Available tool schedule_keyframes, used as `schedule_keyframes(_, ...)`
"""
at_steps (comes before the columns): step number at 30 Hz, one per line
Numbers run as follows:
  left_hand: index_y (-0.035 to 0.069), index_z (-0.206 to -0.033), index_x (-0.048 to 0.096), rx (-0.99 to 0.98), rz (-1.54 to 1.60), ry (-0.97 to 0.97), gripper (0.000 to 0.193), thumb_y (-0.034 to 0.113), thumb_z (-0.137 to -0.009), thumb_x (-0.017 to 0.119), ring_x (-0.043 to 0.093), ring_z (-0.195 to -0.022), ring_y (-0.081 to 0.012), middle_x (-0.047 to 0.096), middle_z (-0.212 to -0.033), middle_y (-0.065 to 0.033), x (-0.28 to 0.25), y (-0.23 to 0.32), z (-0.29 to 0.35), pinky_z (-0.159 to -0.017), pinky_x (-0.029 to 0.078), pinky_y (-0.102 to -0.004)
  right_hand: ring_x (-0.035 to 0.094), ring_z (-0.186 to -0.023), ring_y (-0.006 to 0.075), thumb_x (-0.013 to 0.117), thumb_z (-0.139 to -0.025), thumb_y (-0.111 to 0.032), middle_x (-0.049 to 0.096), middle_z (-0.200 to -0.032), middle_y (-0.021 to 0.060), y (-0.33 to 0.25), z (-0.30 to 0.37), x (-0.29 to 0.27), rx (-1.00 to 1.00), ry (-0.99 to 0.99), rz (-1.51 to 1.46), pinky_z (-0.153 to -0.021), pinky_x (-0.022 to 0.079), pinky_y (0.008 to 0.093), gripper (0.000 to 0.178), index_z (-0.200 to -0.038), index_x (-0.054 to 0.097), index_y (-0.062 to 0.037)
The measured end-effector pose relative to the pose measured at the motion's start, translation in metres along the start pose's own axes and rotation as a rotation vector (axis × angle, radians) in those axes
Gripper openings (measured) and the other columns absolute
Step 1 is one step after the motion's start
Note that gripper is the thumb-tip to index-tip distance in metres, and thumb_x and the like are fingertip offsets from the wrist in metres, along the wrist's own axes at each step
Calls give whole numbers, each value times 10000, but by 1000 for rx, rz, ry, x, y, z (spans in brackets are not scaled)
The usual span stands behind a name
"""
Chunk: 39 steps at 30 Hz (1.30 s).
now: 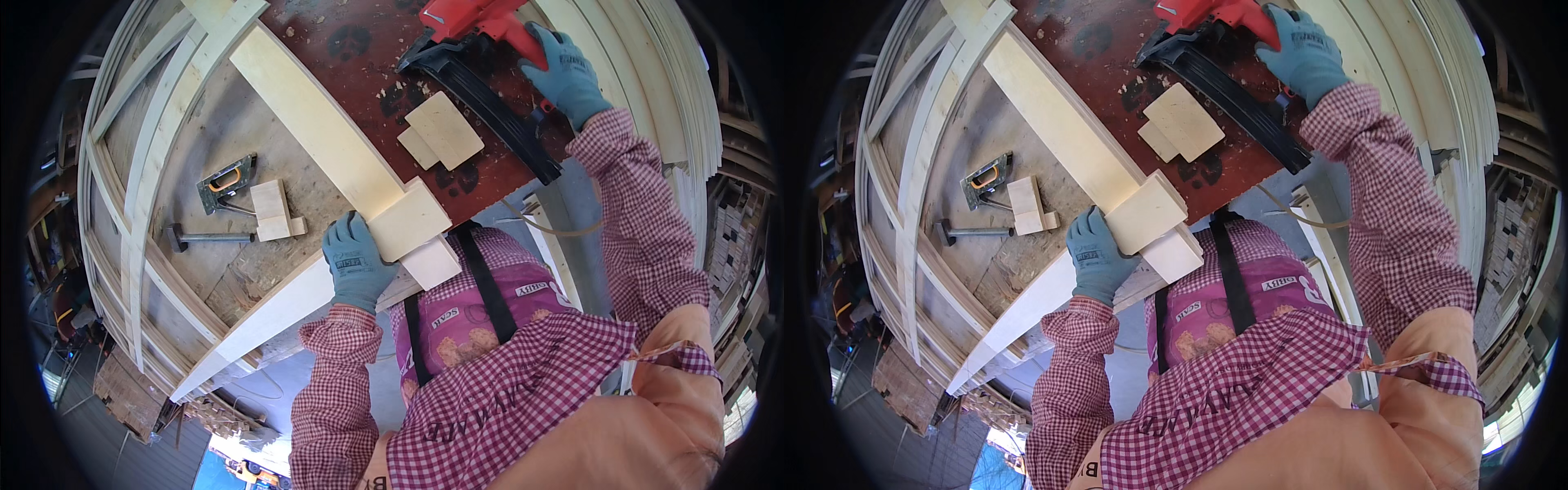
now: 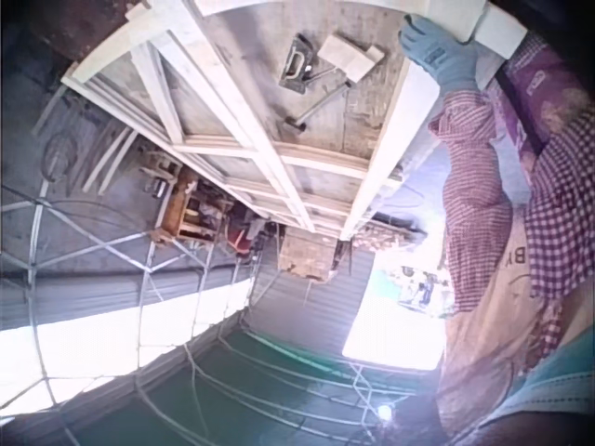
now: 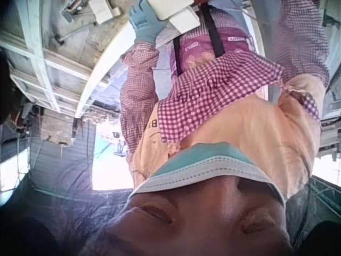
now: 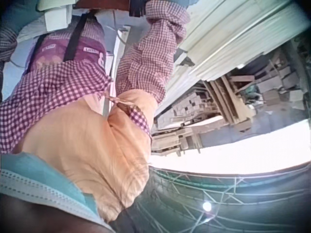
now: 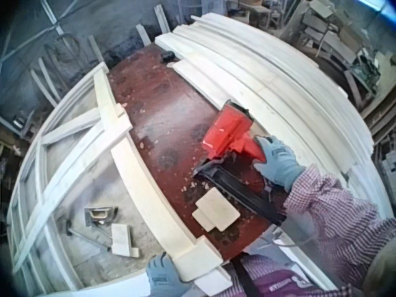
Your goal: The person assembles a wooden frame by placing planks onto a workbench and securing them with a nail gun. They repeatedly position planks, drive nails, and adjust the frame components. A coworker is visible in the background but not interacting with the task.
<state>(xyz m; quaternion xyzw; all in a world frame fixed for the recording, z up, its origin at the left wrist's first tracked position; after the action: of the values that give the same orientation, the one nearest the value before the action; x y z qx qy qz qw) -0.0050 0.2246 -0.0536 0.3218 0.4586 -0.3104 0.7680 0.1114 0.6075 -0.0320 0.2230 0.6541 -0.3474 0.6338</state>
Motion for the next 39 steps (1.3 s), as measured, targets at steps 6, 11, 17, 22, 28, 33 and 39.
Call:
schedule_keyframes(6,-15,-1257,371,20,18,43,929,358,-523,803,401,-1144,-371,431,-1225,-200,2,0,-1,-977,301,-477,491,-1140,338,636,-808,-344,506,-1257,133,-20,8,-18,-127,268,-15,-965,403,430,553,-1301,474,-155)
schedule_keyframes(11,-16,-1244,377,22,5,35,907,346,-527,798,410,-1130,-371,439,-1214,-197,1,0,0,-973,303,-480,520,-1070,350,649,-779,-286,537,-1195,153,-66,66,-1,-208,231,-410,-923,432,414,537,-1269,483,-139)
schedule_keyframes(17,-10,-1245,380,29,3,51,897,349,-535,793,415,-1125,-363,445,-1206,-193,1,2,-1,-972,302,-483,376,-1212,355,715,-726,-382,330,-1373,184,-128,112,76,-108,-312,-17,-1006,349,425,827,-1417,311,-175)
schedule_keyframes(22,-6,-1243,385,38,-15,62,879,360,-550,782,417,-1120,-358,450,-1202,-190,3,1,-1,-966,302,-484,368,-1222,374,738,-715,-351,328,-1381,200,-135,107,83,-91,-330,75,-989,361,446,840,-1419,316,-172)
schedule_keyframes(28,-8,-1259,361,25,-15,66,940,365,-516,799,397,-1156,-363,426,-1229,-194,1,-1,0,-974,296,-480,562,-1066,240,698,-719,-130,542,-1213,177,-94,144,80,220,-327,-1183,-864,474,318,750,-1384,356,-86)
schedule_keyframes(33,-7,-1264,362,15,-12,47,947,362,-511,801,391,-1160,-369,425,-1231,-197,3,1,-2,-980,291,-482,585,-947,156,583,-770,-25,590,-1137,140,-98,210,85,336,-385,-1395,-798,486,283,687,-1408,332,-72)
schedule_keyframes(39,-15,-1249,376,29,33,81,910,350,-526,790,395,-1139,-372,425,-1221,-208,-3,3,-1,-979,292,-484,601,-849,186,572,-804,-2,599,-1102,198,-130,214,42,184,-340,-1071,-742,470,289,688,-1431,293,-57)
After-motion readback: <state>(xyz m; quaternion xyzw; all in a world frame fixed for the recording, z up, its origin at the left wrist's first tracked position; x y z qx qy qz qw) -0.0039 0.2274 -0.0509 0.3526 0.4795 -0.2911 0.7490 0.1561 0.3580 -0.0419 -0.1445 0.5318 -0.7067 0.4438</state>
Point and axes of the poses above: each hand's wrist, its own z-axis away from the middle knuckle, its own x-axis out of the palm, y = z × x, the point moved 8 cm from there along -z, towards the middle knuckle
